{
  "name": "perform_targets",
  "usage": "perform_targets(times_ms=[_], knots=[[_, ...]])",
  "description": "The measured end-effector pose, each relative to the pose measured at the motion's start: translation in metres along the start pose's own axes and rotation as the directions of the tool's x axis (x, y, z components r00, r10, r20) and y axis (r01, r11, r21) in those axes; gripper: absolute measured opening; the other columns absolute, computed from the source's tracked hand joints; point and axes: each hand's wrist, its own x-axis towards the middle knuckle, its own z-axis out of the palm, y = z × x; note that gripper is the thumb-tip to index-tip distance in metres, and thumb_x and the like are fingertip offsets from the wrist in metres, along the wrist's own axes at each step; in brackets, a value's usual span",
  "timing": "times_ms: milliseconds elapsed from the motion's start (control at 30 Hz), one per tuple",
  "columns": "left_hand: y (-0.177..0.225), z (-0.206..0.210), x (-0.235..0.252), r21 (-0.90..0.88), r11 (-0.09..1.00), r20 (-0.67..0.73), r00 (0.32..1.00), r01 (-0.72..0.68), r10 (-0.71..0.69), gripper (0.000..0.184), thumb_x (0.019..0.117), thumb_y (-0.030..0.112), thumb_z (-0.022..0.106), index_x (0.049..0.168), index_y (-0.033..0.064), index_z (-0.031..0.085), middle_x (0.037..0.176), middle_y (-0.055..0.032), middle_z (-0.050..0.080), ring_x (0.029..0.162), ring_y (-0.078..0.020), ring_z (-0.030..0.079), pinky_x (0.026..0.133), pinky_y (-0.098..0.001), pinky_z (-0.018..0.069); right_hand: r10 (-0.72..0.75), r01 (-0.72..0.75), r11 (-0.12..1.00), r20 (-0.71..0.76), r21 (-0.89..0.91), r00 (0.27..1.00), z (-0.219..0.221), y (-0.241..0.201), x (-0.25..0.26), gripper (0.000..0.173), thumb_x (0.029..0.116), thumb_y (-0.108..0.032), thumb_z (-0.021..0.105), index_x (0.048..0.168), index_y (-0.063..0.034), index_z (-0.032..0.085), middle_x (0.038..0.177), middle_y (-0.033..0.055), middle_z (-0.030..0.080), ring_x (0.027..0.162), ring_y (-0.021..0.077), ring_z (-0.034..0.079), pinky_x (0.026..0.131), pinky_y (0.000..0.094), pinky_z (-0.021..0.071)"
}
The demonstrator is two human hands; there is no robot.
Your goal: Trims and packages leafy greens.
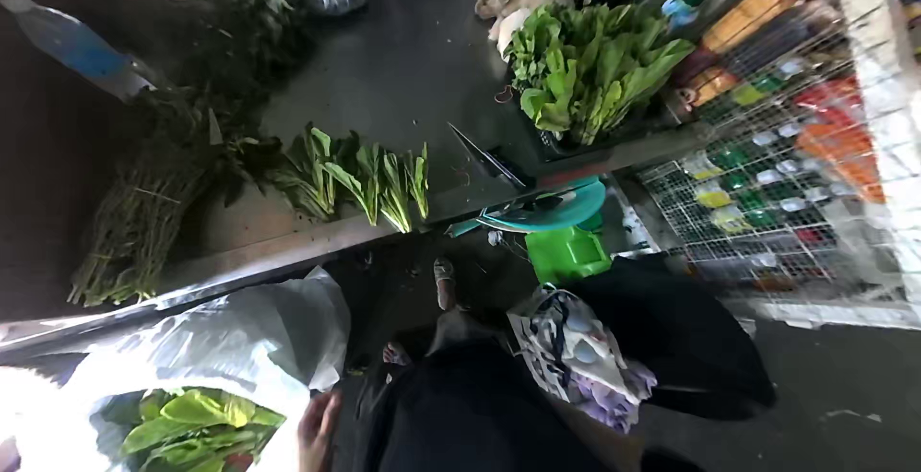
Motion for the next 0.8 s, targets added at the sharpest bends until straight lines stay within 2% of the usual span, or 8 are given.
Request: perform_targets(times_ms=[67, 100, 167, 267, 333, 467, 567, 800], knots=[[0.070, 0.023, 0.042, 0.099, 0.992, 0.047, 0.996, -0.076, 0.072, 0.038, 0.1006, 0.026, 0.057, 0.124, -0.0041, 0.062, 0.108, -0.0122, 0.071, 0.096, -0.0144, 0.068, 0.088, -0.0372, 0.0571, -0.297, 0.280, 0.936, 0.055, 0.212, 0.953, -0.036, 0.065, 0.089, 0.039, 0.1127, -0.011, 0.032, 0.141, 0.0114, 0.048, 0.132, 0.0292, 0.059, 0.117, 0.0292, 0.062, 0.099, 0.0383, 0.0502], [0.105, 0.035, 0.061, 0.167, 0.981, 0.054, 0.995, -0.093, 0.085, 0.040, 0.1004, 0.029, 0.058, 0.126, -0.0022, 0.062, 0.113, -0.0130, 0.071, 0.101, -0.0166, 0.069, 0.091, -0.0394, 0.0570, -0.586, 0.500, 0.759, 0.103, 0.417, 0.803, -0.052, 0.121, 0.164, 0.042, 0.1121, -0.017, 0.034, 0.132, 0.0153, 0.051, 0.112, 0.0288, 0.065, 0.098, 0.0269, 0.068, 0.079, 0.0362, 0.0584], [0.172, 0.062, 0.106, 0.335, 0.935, 0.080, 0.993, -0.112, 0.090, 0.045, 0.1021, 0.030, 0.061, 0.136, 0.0007, 0.057, 0.129, -0.0180, 0.065, 0.116, -0.0255, 0.066, 0.100, -0.0463, 0.0540, -0.381, 0.258, 0.814, 0.144, 0.520, 0.913, -0.087, 0.119, 0.219, 0.039, 0.1105, -0.038, 0.040, 0.123, -0.0078, 0.060, 0.097, 0.0042, 0.069, 0.085, 0.0127, 0.067, 0.072, 0.0332, 0.0581], [0.234, 0.105, 0.171, 0.552, 0.828, 0.025, 0.995, -0.097, 0.100, 0.059, 0.0993, 0.038, 0.066, 0.145, 0.0046, 0.051, 0.144, -0.0249, 0.053, 0.128, -0.0380, 0.058, 0.106, -0.0550, 0.0491, -0.339, 0.339, 0.941, 0.082, 0.017, 0.937, -0.171, 0.050, 0.230, 0.051, 0.1080, -0.044, 0.049, 0.129, 0.0001, 0.064, 0.116, 0.0160, 0.069, 0.105, 0.0254, 0.067, 0.095, 0.0456, 0.0548], [0.254, 0.130, 0.204, 0.613, 0.789, -0.065, 0.992, -0.045, 0.107, 0.068, 0.0953, 0.043, 0.071, 0.148, 0.0074, 0.047, 0.144, -0.0283, 0.051, 0.128, -0.0450, 0.055, 0.104, -0.0626, 0.0468, -0.478, 0.463, 0.810, 0.052, -0.360, 0.877, -0.204, -0.006, 0.216, 0.047, 0.1062, -0.040, 0.055, 0.128, 0.0002, 0.067, 0.123, 0.0232, 0.068, 0.117, 0.0366, 0.065, 0.105, 0.0571, 0.0479], [0.264, 0.169, 0.233, 0.679, 0.734, -0.206, 0.965, 0.023, 0.161, 0.079, 0.0875, 0.049, 0.078, 0.151, 0.0137, 0.045, 0.148, -0.0324, 0.043, 0.131, -0.0552, 0.047, 0.098, -0.0743, 0.0419, -0.783, 0.643, 0.605, -0.203, -0.469, 0.589, -0.204, -0.099, 0.200, 0.039, 0.1035, -0.031, 0.061, 0.132, -0.0040, 0.065, 0.124, 0.0171, 0.068, 0.114, 0.0294, 0.067, 0.102, 0.0488, 0.0535], [0.276, 0.193, 0.221, 0.731, 0.660, -0.116, 0.921, -0.175, 0.373, 0.059, 0.0922, 0.033, 0.073, 0.144, 0.0132, 0.055, 0.150, -0.0258, 0.045, 0.137, -0.0490, 0.043, 0.102, -0.0701, 0.0389, -0.819, 0.563, 0.573, -0.437, -0.595, 0.372, -0.213, -0.139, 0.247, 0.046, 0.0970, -0.026, 0.068, 0.138, -0.0065, 0.061, 0.141, 0.0200, 0.058, 0.132, 0.0394, 0.054, 0.107, 0.0617, 0.0445], [0.316, 0.230, 0.285, 0.807, 0.590, 0.072, 0.996, -0.026, -0.053, 0.040, 0.1016, 0.040, 0.055, 0.133, 0.0166, 0.063, 0.112, -0.0182, 0.072, 0.105, -0.0417, 0.070, 0.085, -0.0675, 0.0532, -0.805, 0.415, 0.590, -0.470, -0.692, 0.362, -0.242, -0.168, 0.272, 0.063, 0.0963, -0.034, 0.068, 0.149, -0.0063, 0.049, 0.141, 0.0231, 0.056, 0.130, 0.0423, 0.055, 0.104, 0.0606, 0.0464]])
